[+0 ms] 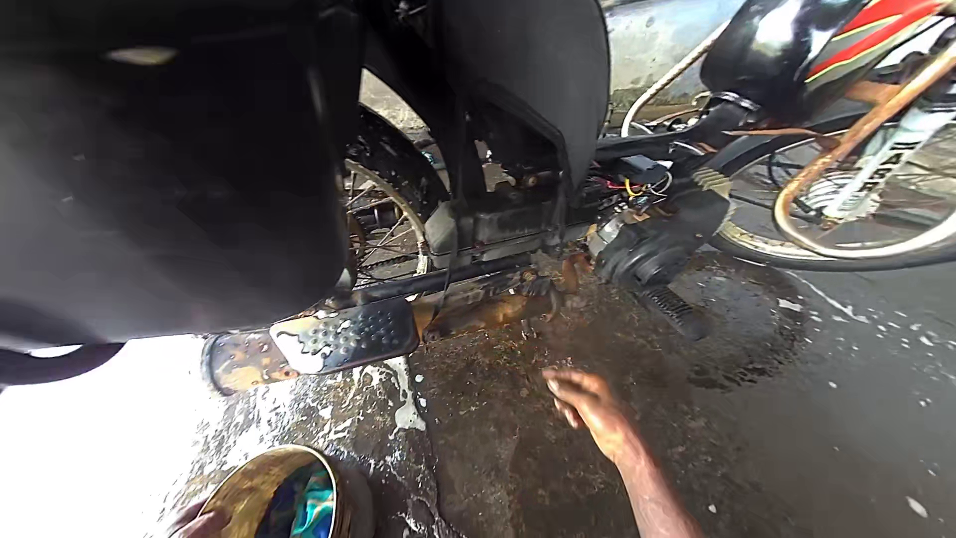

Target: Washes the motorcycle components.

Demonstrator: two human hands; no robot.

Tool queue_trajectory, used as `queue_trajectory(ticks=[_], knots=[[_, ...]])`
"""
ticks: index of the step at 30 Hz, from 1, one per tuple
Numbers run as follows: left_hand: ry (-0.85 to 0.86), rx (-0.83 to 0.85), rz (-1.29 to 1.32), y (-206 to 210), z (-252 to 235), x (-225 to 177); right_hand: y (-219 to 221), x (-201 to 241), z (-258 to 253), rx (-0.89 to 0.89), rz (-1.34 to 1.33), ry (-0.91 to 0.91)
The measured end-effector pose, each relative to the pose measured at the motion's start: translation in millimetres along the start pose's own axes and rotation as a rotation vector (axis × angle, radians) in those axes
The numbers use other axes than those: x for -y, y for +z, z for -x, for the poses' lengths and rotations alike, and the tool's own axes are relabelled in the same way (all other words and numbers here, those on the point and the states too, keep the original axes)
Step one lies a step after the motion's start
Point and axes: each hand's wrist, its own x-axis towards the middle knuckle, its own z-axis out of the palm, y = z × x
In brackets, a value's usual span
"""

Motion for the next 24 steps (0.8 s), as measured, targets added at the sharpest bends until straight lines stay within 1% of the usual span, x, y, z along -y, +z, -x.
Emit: queue_trajectory(ticks=[1,3,4,5,6,7,9,10,12,14,16,17,19,21,23,24], knots=[[0.002,-0.004,-0.002,-0.2,-0.2,1.0,-4.3,-38.0,5.0,0.083,0.001,0.129],[-0.012,-0.012,-0.008,1.4,0.2,3.2,-8.3,-103.4,16.1,0.160,0.198,0.387],[-0.012,-0.016,-0.012,1.7,-0.9,3.0,-8.7,-122.5,22.5,0.134,0.203,0.438],[-0.012,-0.021,-0.021,1.3,-2.7,2.2,-9.8,-132.6,29.1,0.078,0.086,0.426],[-0.014,-0.028,-0.034,1.4,-3.9,1.4,-12.5,-134.6,34.0,0.030,-0.040,0.413],[-0.022,-0.040,-0.044,1.4,-5.3,0.1,-16.1,-132.8,35.4,0.002,-0.062,0.423],[-0.064,-0.023,-0.073,-3.0,-3.1,2.2,-19.2,-134.7,41.6,-0.015,0.162,0.503],[-0.061,-0.016,-0.093,-3.1,-3.8,4.8,-21.8,-134.8,45.3,-0.016,0.192,0.523],[-0.023,0.013,-0.111,-2.5,-10.4,2.7,-30.3,-126.8,44.3,-0.003,0.150,0.528],[0.002,0.049,-0.130,-3.5,-8.1,-2.1,-37.7,-126.1,45.2,0.049,0.285,0.580],[0.023,0.100,-0.157,-6.0,-8.9,-13.4,-46.0,-121.4,45.5,0.131,0.368,0.592],[0.033,0.131,-0.171,-6.2,-10.6,-19.3,-51.7,-117.7,42.9,0.163,0.487,0.586],[0.064,0.213,-0.215,-2.2,-11.1,-33.3,-62.4,-109.4,39.3,0.249,0.827,0.566],[0.116,0.324,-0.292,7.7,-15.7,-52.9,-74.0,-96.4,43.8,0.448,1.014,0.488],[0.186,0.425,-0.433,28.1,-15.7,-82.0,-81.5,-68.3,60.6,0.660,1.213,0.420],[0.212,0.471,-0.498,39.9,-14.3,-99.7,-85.1,-53.2,73.3,0.735,1.298,0.402]])
